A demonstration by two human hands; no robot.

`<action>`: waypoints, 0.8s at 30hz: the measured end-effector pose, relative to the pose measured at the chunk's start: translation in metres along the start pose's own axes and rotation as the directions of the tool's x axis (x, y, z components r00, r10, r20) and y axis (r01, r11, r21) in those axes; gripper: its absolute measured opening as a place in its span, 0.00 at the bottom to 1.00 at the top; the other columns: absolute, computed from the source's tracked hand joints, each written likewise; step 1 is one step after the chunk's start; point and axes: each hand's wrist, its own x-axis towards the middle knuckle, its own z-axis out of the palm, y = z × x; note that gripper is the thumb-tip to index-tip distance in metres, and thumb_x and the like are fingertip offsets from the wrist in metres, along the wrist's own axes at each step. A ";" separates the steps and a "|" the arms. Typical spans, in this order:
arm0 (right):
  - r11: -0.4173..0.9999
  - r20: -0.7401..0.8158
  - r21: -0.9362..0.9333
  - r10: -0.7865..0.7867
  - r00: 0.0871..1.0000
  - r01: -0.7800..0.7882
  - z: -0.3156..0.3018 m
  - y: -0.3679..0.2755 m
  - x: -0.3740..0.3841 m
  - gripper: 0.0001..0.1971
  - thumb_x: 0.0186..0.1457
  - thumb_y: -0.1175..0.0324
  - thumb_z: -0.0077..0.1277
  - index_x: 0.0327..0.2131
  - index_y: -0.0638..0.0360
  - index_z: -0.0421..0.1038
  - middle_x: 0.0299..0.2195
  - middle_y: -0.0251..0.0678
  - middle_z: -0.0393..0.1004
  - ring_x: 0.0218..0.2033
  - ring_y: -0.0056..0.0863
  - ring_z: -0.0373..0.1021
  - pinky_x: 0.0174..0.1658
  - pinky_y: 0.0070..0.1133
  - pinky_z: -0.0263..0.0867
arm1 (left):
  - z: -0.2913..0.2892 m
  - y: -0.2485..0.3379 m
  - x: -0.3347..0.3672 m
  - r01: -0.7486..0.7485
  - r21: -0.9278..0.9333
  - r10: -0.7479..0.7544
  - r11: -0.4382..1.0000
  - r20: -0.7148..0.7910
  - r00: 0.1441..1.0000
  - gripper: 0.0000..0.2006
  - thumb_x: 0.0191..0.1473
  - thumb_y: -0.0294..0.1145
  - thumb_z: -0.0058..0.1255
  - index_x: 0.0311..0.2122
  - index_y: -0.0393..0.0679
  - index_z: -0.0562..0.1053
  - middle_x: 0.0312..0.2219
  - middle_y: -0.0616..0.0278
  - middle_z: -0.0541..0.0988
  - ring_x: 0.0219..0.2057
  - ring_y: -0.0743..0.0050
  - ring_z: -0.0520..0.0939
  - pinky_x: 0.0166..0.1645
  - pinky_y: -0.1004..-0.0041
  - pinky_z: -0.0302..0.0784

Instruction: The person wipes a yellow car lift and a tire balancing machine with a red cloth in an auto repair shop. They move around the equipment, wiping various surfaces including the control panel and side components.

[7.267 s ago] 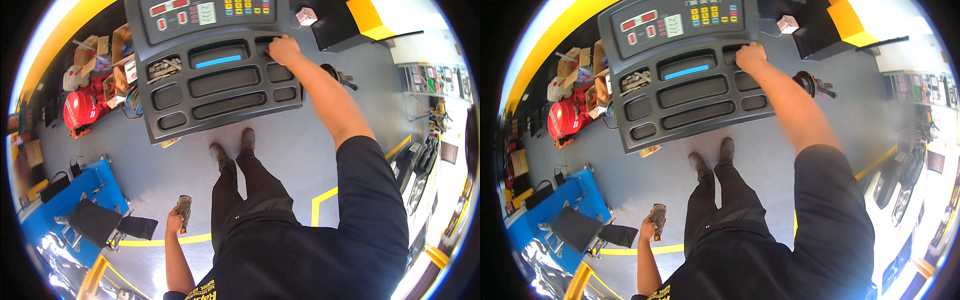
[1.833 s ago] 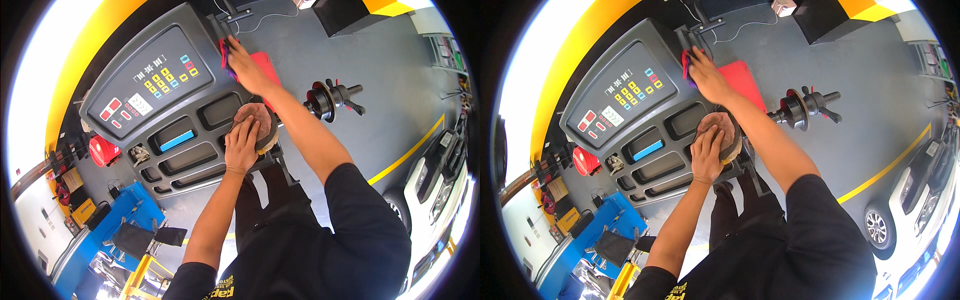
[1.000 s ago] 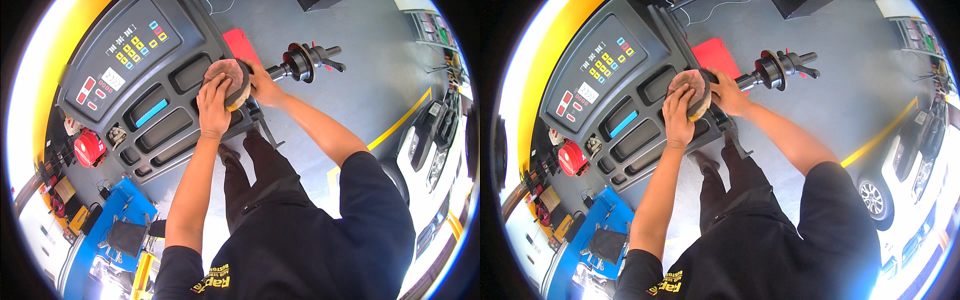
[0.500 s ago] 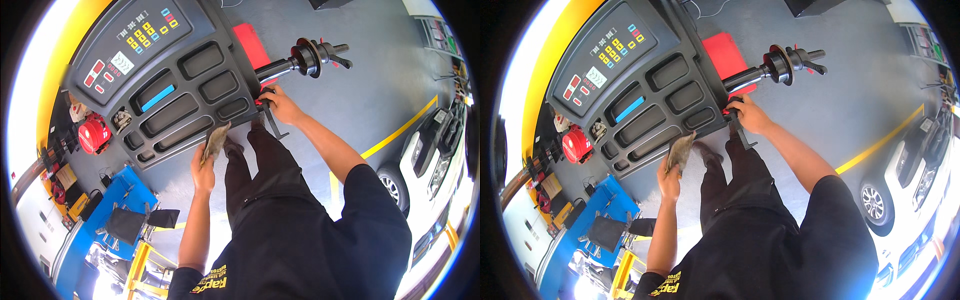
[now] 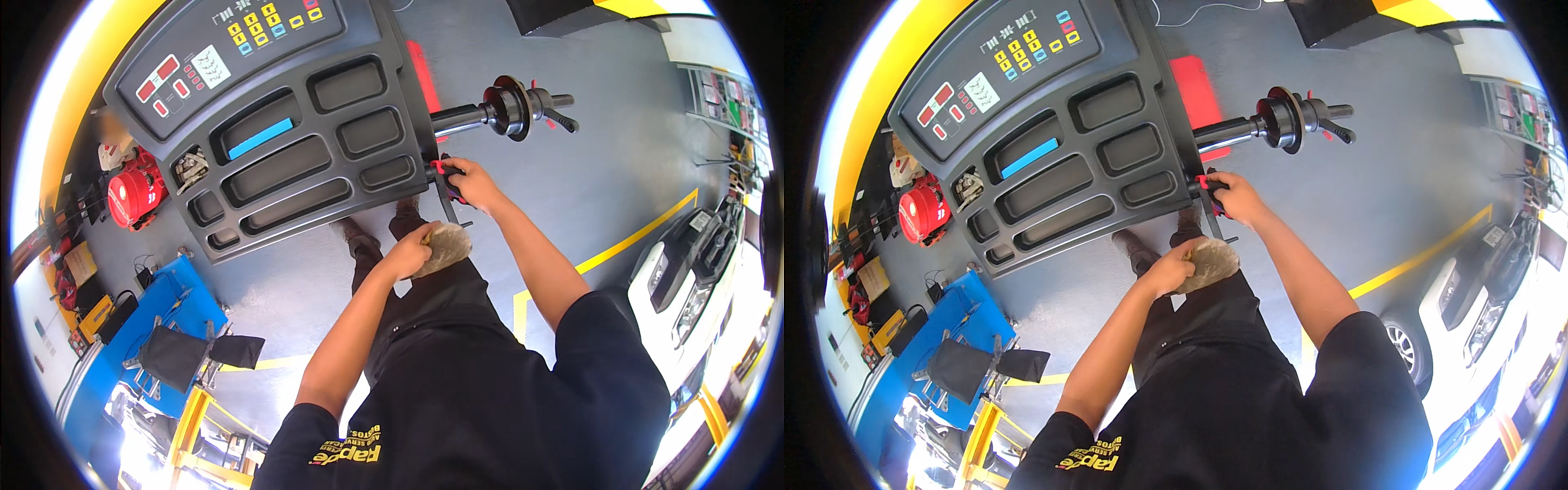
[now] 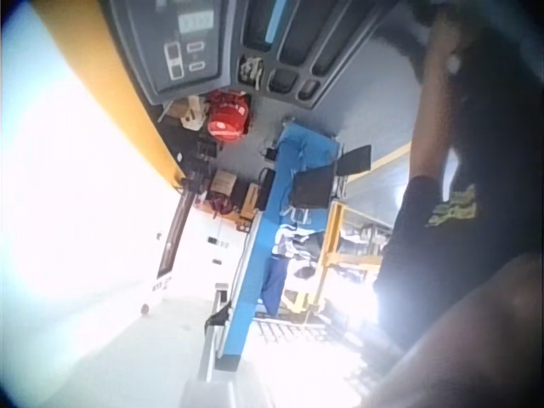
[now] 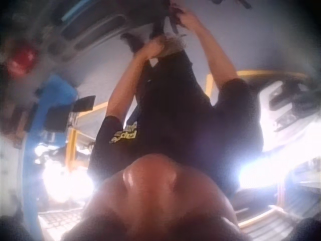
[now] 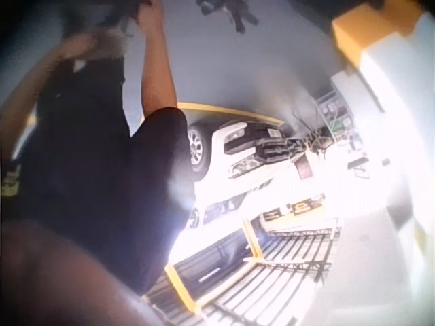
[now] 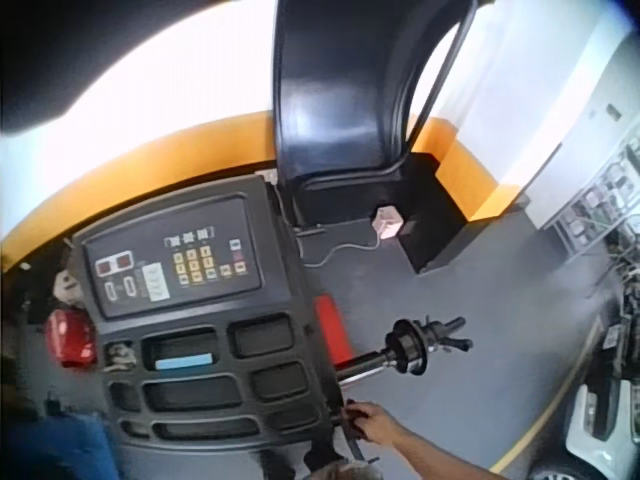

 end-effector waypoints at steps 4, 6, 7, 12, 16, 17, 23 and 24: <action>0.969 0.288 -0.138 0.238 0.928 -0.205 -0.011 0.012 0.015 0.23 0.56 0.73 0.50 0.56 0.61 0.75 0.46 0.40 0.81 0.45 0.30 0.76 0.48 0.27 0.71 | 0.008 0.017 0.002 0.124 -0.322 -0.103 0.939 0.082 0.991 0.34 0.48 0.18 0.45 0.65 0.37 0.67 0.54 0.57 0.77 0.54 0.65 0.77 0.61 0.68 0.71; 0.874 0.512 -0.484 0.324 0.795 -0.044 -0.018 0.029 0.013 0.22 0.57 0.72 0.51 0.56 0.61 0.76 0.48 0.38 0.81 0.45 0.28 0.76 0.47 0.27 0.72 | 0.008 0.029 -0.007 0.138 -0.380 -0.127 0.915 0.053 0.990 0.32 0.49 0.18 0.47 0.63 0.36 0.68 0.52 0.58 0.77 0.52 0.65 0.77 0.59 0.67 0.73; 0.922 0.494 -0.359 0.318 0.809 -0.144 -0.021 0.040 0.006 0.21 0.57 0.72 0.52 0.55 0.60 0.77 0.47 0.37 0.82 0.44 0.26 0.76 0.46 0.27 0.72 | 0.007 0.037 -0.010 0.126 -0.400 -0.130 0.908 0.018 0.991 0.31 0.49 0.19 0.48 0.62 0.35 0.69 0.51 0.58 0.78 0.51 0.65 0.78 0.58 0.67 0.73; 0.965 0.065 0.181 0.183 0.981 -0.192 -0.023 0.063 -0.020 0.22 0.61 0.71 0.55 0.59 0.58 0.72 0.49 0.36 0.81 0.44 0.23 0.76 0.45 0.25 0.72 | -0.008 0.074 -0.005 0.022 -0.367 -0.085 0.930 -0.156 0.984 0.28 0.48 0.22 0.52 0.58 0.34 0.70 0.46 0.58 0.78 0.47 0.65 0.78 0.53 0.66 0.76; 0.873 -0.115 0.448 -0.158 0.981 0.193 -0.020 0.031 -0.014 0.31 0.65 0.69 0.55 0.68 0.53 0.54 0.50 0.36 0.77 0.46 0.28 0.76 0.45 0.24 0.72 | -0.023 0.080 0.009 -0.146 -0.428 0.055 0.892 -0.218 0.974 0.30 0.46 0.20 0.50 0.59 0.35 0.70 0.47 0.58 0.78 0.47 0.66 0.78 0.53 0.67 0.76; 0.905 -0.097 0.399 -0.116 0.988 0.146 -0.017 0.022 -0.014 0.30 0.66 0.69 0.54 0.68 0.54 0.55 0.51 0.38 0.76 0.49 0.29 0.74 0.47 0.25 0.72 | -0.029 0.074 0.006 -0.118 -0.430 0.037 0.895 -0.191 0.981 0.32 0.45 0.20 0.50 0.60 0.36 0.69 0.48 0.59 0.77 0.48 0.66 0.77 0.54 0.68 0.75; 0.941 -0.227 0.051 -0.316 0.921 0.335 0.036 0.014 -0.024 0.26 0.69 0.62 0.51 0.66 0.62 0.62 0.68 0.44 0.51 0.63 0.35 0.62 0.57 0.27 0.69 | -0.056 -0.012 -0.058 0.094 -0.354 -0.153 0.930 -0.142 0.978 0.33 0.44 0.20 0.48 0.61 0.36 0.69 0.46 0.58 0.78 0.46 0.67 0.78 0.52 0.68 0.75; 0.928 -0.253 0.155 -0.295 0.921 0.340 0.040 0.019 -0.027 0.28 0.69 0.59 0.51 0.66 0.65 0.63 0.66 0.44 0.53 0.62 0.35 0.62 0.57 0.27 0.69 | -0.060 -0.030 -0.071 0.136 -0.388 -0.216 0.912 -0.173 0.961 0.33 0.44 0.20 0.48 0.61 0.35 0.69 0.46 0.57 0.79 0.46 0.66 0.79 0.53 0.68 0.75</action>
